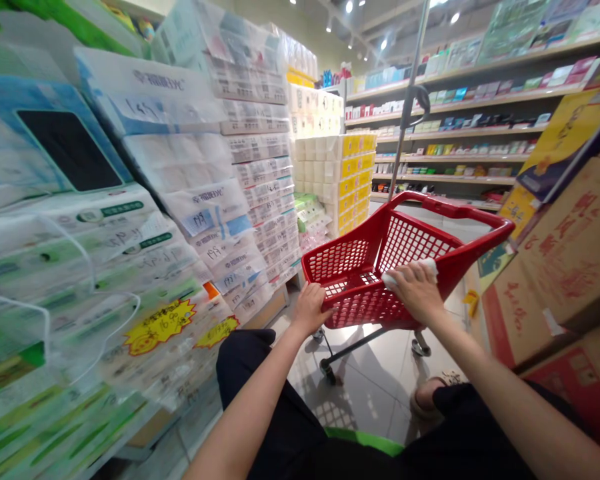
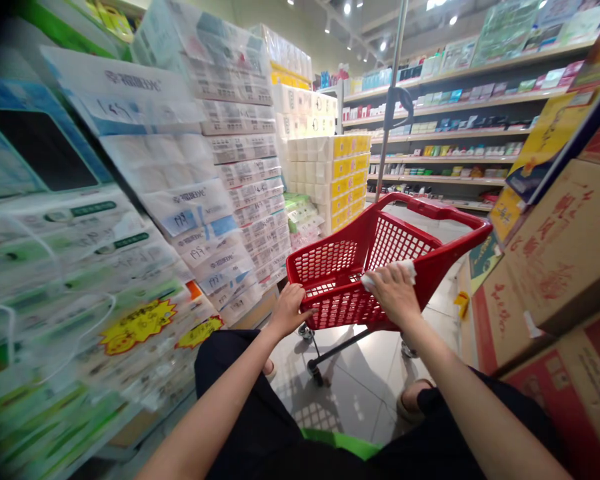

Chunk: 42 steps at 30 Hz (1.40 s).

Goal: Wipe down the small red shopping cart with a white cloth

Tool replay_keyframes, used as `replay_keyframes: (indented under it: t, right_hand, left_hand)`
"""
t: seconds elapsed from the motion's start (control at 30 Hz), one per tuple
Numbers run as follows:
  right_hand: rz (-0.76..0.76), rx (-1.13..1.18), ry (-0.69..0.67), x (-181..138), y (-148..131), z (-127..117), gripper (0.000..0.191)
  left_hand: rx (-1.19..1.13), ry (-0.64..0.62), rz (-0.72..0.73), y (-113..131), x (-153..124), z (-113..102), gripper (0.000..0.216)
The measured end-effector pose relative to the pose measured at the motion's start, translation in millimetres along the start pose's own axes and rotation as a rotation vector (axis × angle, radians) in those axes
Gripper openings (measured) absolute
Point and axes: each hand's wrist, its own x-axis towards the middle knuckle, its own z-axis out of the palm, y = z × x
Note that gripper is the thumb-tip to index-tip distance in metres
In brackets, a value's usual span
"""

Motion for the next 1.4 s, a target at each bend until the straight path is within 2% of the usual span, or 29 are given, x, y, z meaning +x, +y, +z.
replay_keyframes:
  t: [0.13,0.2,0.23,0.27,0.33,0.4,0.53,0.6,0.67,0.77,0.93,1.13,1.4]
  right_hand:
    - [-0.071,0.126,-0.033,2,-88,2,0.044]
    - [-0.136,0.167,-0.054,5,-106,0,0.049]
    - [-0.182,0.184,-0.071,7,-105,-1,0.050]
    - [-0.229,0.194,-0.092,8,-96,-2,0.050]
    - [-0.299,0.184,-0.139,11,-61,-3,0.046]
    - [-0.253,0.113,-0.154,10,-8,-3,0.040]
    - [-0.094,-0.064,-0.032,1,95,-7,0.046]
    - [-0.081,-0.103,-0.006,-3,121,-9,0.048]
    - [-0.060,-0.125,0.004,-3,126,-9,0.046]
    - [-0.061,-0.133,-0.008,3,109,-7,0.041]
    - [-0.195,-0.040,-0.148,16,63,-5,0.031]
    - [-0.293,0.081,-0.186,28,16,-2,0.025]
    - [-0.434,0.170,-0.192,34,-87,2,0.012]
  left_hand:
    - [-0.003,0.006,-0.017,4,-2,0,0.025]
    - [0.003,0.002,-0.009,4,-3,-1,0.026]
    - [0.004,0.000,-0.004,3,-4,-1,0.026]
    - [0.004,-0.001,0.001,3,-4,-2,0.026]
    - [-0.001,-0.001,0.008,1,-6,-4,0.028]
    - [-0.007,0.003,0.009,-1,-7,-4,0.029]
    - [-0.005,0.019,0.000,0,-6,-2,0.031]
    - [0.003,0.028,-0.007,3,-5,0,0.031]
    - [0.012,0.036,-0.022,7,-4,2,0.030]
    - [0.025,0.032,-0.032,10,-3,4,0.031]
    - [0.050,0.015,-0.030,11,-2,4,0.031]
    - [0.075,0.004,-0.032,15,-1,3,0.033]
    - [0.035,-0.032,-0.011,32,0,8,0.027]
